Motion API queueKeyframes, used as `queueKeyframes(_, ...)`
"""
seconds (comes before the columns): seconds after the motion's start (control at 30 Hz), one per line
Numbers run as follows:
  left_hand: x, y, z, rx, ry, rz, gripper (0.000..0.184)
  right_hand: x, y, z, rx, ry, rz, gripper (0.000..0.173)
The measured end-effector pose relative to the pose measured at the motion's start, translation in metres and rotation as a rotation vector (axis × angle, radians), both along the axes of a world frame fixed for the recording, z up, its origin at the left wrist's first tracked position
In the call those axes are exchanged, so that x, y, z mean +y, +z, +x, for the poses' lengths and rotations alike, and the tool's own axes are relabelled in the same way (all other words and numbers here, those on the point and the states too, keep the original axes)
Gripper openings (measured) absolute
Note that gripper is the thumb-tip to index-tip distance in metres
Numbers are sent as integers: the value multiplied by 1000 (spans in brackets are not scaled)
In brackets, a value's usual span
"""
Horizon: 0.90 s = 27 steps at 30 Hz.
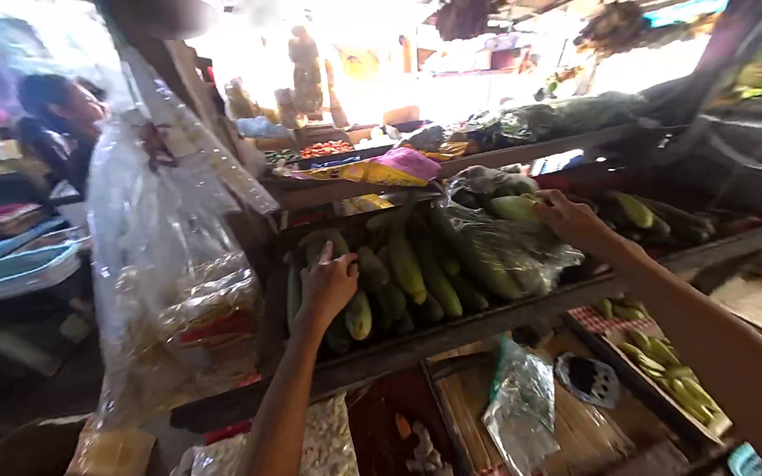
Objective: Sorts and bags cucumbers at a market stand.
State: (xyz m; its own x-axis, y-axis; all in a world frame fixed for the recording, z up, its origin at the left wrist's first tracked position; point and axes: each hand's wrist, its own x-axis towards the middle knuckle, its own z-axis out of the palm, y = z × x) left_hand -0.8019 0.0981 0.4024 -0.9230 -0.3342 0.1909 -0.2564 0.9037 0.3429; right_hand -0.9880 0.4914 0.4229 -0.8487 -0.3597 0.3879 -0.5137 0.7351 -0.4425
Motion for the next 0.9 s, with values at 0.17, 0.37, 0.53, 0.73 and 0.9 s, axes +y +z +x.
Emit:
queueKeyframes(0.17,28,24,-5,218,-60,-92,34,49,-17,-7,201,23,129,34)
queueKeyframes(0.37,118,48,-53,345,-600,-61,29,38,-10,15,54,74,61,33)
queueKeyframes(0.53,165,44,-123,303,-837,42,27,32,-8,17,-83,94,-117,34)
queueKeyframes(0.73,203,47,-183,214,-790,-10,40,5,-17,12,168,-75,-43,46)
queueKeyframes(0.9,242,73,-224,-233,-573,15,53,-10,-49,-7,542,-29,-220,45)
